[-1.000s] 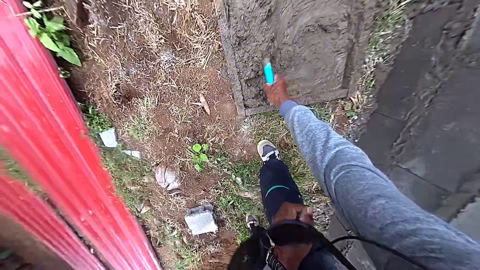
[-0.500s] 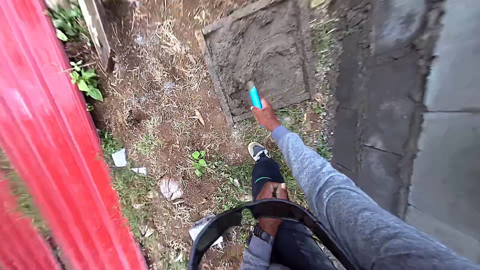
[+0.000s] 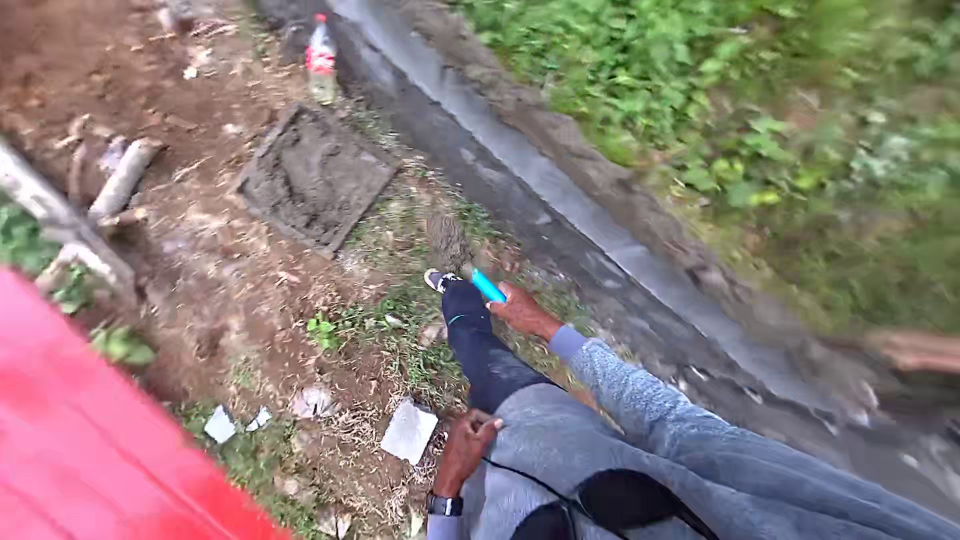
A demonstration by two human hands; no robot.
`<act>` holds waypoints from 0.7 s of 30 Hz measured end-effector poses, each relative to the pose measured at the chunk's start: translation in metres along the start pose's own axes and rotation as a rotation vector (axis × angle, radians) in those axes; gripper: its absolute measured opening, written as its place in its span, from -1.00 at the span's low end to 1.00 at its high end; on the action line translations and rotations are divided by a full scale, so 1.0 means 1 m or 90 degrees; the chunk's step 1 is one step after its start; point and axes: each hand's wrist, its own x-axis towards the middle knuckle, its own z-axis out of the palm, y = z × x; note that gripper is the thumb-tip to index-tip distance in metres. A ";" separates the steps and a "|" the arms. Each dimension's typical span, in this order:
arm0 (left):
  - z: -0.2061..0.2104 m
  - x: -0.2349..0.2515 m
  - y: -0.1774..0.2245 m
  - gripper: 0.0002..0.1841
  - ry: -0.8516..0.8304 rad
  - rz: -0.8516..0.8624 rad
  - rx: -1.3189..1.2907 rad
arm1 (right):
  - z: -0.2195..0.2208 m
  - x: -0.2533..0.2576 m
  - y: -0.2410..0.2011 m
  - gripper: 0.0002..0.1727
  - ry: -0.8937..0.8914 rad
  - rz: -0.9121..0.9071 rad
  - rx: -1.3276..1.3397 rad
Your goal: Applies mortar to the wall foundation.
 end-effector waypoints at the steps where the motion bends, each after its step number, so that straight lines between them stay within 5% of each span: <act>1: 0.020 -0.016 -0.014 -0.69 0.006 -0.033 -0.001 | -0.014 -0.035 0.041 -0.50 0.016 0.020 0.023; 6: 0.109 -0.067 -0.040 -0.66 0.085 -0.158 -0.016 | -0.058 -0.204 0.233 -0.42 0.106 0.151 0.115; 12: 0.194 -0.027 -0.040 -0.59 0.104 -0.159 0.061 | -0.095 -0.377 0.425 -0.40 0.223 0.297 0.242; 21: 0.363 0.080 0.064 -0.52 -0.046 -0.027 0.303 | -0.186 -0.539 0.618 -0.45 0.391 0.434 0.262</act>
